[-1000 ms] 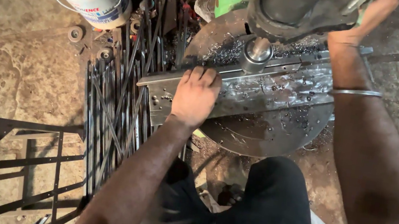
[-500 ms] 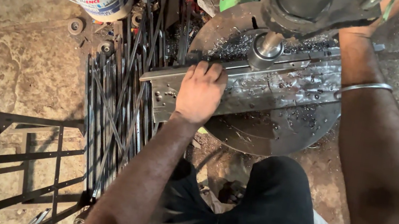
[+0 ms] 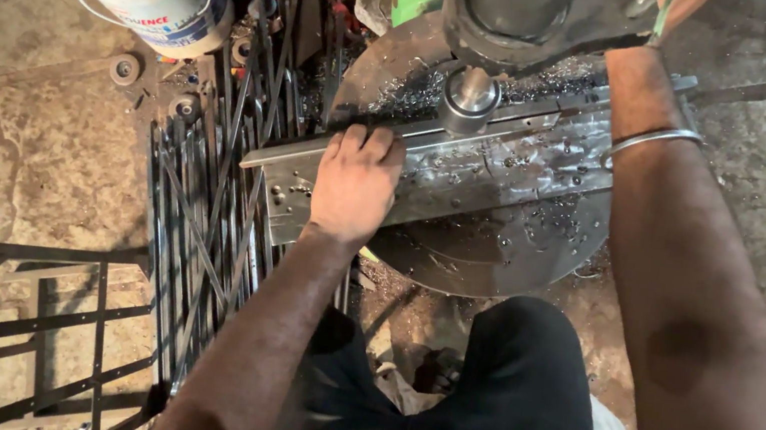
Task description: Operating a vertical drill press to make holes in a metal workpiece.
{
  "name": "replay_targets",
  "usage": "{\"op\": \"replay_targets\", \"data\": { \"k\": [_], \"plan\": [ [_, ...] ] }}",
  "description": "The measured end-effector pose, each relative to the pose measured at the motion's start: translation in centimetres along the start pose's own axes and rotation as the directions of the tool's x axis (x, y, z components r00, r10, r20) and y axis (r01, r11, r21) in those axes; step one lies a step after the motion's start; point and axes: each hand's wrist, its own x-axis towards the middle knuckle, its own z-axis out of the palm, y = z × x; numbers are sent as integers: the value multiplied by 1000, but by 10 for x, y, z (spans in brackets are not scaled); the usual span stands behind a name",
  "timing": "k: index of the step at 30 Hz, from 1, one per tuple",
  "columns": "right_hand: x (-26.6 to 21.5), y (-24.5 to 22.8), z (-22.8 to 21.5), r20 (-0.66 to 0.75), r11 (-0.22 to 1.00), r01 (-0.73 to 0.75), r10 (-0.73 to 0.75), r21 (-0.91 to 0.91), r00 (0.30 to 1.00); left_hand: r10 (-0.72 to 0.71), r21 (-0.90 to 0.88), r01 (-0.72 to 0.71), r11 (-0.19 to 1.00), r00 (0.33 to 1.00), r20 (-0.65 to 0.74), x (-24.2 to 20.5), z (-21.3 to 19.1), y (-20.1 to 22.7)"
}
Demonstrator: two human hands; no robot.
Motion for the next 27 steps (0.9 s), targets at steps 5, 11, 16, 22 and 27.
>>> {"op": "replay_targets", "data": {
  "k": [5, 11, 16, 22, 27],
  "plan": [
    [12, -12, 23, -6, 1000, 2, -2, 1, 1000, 6, 8, -6, 1000, 1000, 1, 1, 0, -1],
    [17, 9, 43, -31, 1000, 9, -9, 2, 999, -3, 12, 3, 1000, 999, -39, -2, 5, -2],
    [36, -20, 23, -89, 999, 38, -39, -11, 995, 6, -11, -6, 1000, 1000, -13, 2, 2, -1],
    [-18, -133, -97, 127, 996, -59, 67, -73, 990, 3, 1, -3, 1000, 1000, -10, -3, 19, -8],
    [3, -248, -209, 370, 998, 23, -3, -50, 929, -3, 31, 4, 1000, 999, -32, 1, 6, -2]
  ]
}}
